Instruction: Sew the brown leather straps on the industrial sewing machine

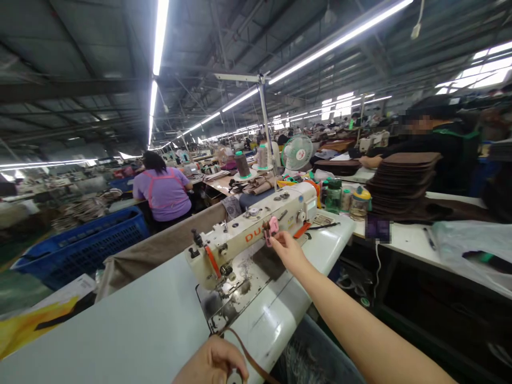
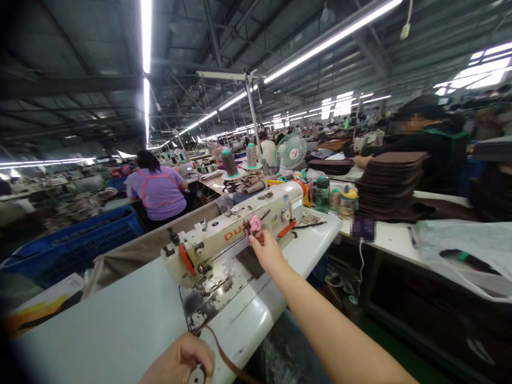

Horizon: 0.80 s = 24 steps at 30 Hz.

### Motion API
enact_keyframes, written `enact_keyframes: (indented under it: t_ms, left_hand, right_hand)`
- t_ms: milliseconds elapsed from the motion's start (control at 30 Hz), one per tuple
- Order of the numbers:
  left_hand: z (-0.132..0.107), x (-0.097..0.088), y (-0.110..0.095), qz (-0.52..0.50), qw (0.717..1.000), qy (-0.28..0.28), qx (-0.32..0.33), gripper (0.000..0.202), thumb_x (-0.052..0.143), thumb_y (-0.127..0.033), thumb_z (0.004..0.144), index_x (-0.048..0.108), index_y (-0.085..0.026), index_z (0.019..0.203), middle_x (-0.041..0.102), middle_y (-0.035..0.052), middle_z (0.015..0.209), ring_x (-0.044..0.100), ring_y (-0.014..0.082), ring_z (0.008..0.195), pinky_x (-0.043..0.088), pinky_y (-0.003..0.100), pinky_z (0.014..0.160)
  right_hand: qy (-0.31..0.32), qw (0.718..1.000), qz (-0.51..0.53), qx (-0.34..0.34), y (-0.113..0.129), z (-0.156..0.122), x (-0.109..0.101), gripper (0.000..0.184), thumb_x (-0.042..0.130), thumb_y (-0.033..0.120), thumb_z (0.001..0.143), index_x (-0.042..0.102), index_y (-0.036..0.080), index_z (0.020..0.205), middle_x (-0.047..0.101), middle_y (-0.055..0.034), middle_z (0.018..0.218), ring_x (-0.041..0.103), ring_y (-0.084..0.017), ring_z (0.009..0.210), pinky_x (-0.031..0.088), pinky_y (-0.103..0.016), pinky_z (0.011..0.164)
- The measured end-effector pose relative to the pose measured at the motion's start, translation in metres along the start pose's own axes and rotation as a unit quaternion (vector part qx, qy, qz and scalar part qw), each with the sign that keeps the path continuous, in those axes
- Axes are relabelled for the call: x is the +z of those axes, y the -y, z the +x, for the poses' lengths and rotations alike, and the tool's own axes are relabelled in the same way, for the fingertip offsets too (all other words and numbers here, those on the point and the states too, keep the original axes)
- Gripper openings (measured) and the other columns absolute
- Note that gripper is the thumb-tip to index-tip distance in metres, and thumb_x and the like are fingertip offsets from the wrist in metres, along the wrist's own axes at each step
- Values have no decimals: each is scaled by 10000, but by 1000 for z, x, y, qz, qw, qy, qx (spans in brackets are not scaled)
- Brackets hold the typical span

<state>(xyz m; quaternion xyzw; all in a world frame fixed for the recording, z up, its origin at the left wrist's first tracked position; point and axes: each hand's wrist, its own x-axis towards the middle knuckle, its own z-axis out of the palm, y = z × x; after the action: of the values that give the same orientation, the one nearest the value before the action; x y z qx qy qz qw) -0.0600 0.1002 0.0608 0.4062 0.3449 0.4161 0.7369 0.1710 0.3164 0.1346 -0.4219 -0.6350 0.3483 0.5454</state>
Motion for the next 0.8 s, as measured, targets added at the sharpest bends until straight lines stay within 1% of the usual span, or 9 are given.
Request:
enact_keyframes:
  t_ms: [100, 233, 367, 433, 533, 600, 667, 733, 800]
  left_hand:
    - [1, -3, -1, 8, 1000, 23, 3, 521, 989, -569, 582, 859, -146, 858, 797, 141, 735, 644, 146, 539, 438, 209, 522]
    - [-1, -8, -2, 2, 999, 29, 15, 527, 981, -563, 606, 858, -148, 907, 816, 144, 779, 683, 157, 577, 457, 189, 522]
    - [-2, -12, 2, 10, 999, 31, 1, 557, 971, -589, 607, 857, -136, 911, 817, 152, 795, 693, 165, 579, 491, 206, 544]
    - [-1, -12, 3, 17, 999, 35, -1, 556, 972, -588, 607, 859, -130, 901, 813, 155, 788, 697, 168, 587, 499, 216, 566]
    - [0, -10, 2, 18, 999, 44, 2, 558, 971, -590, 608, 862, -132, 908, 817, 165, 807, 715, 184, 620, 499, 220, 579]
    - [1, -7, -1, 14, 999, 48, 6, 568, 972, -597, 599, 864, -132, 906, 821, 169, 817, 722, 193, 631, 499, 218, 576]
    - [0, -6, -3, 15, 999, 45, 12, 565, 972, -595, 599, 864, -128, 898, 821, 171, 814, 722, 196, 634, 495, 217, 569]
    - [-1, -7, -2, 17, 999, 39, 19, 564, 967, -601, 603, 864, -130, 895, 819, 167, 806, 712, 194, 619, 490, 220, 558]
    - [-1, -10, 0, 26, 999, 32, 23, 575, 963, -618, 594, 863, -131, 883, 816, 164, 793, 710, 202, 620, 495, 234, 564]
  right_hand:
    - [36, 998, 52, 23, -6, 3, 17, 463, 538, 665, 875, 570, 204, 854, 684, -45, 768, 645, -193, 703, 507, -307, 665]
    - [41, 995, 87, 35, -7, -6, 29, 584, 499, 783, 875, 575, 205, 898, 650, -27, 727, 622, -176, 675, 491, -282, 632]
    - [52, 995, 69, 43, -7, -35, 26, 633, 454, 833, 873, 585, 214, 879, 614, -24, 675, 609, -190, 621, 473, -293, 578]
    - [61, 996, 43, 39, -3, -43, 17, 605, 389, 792, 921, 575, 220, 858, 621, -35, 683, 624, -204, 630, 486, -306, 585]
    - [59, 998, -19, 20, 12, -32, -1, 461, 387, 625, 994, 593, 224, 896, 636, -38, 725, 638, -220, 699, 498, -326, 669]
    - [45, 997, -64, 5, 28, -15, -12, 318, 482, 508, 997, 613, 224, 943, 675, -54, 835, 652, -235, 814, 489, -341, 768]
    - [38, 988, -150, -10, 47, 3, -18, 219, 551, 425, 998, 627, 219, 1001, 711, -81, 977, 665, -249, 932, 473, -344, 843]
    - [43, 958, -283, -33, 64, 17, -18, 198, 548, 381, 1032, 638, 208, 1067, 730, -108, 1070, 681, -255, 1002, 469, -334, 868]
    - [58, 907, -413, -61, 78, 25, -14, 224, 506, 360, 1072, 644, 192, 1128, 738, -133, 1133, 697, -260, 1048, 477, -327, 873]
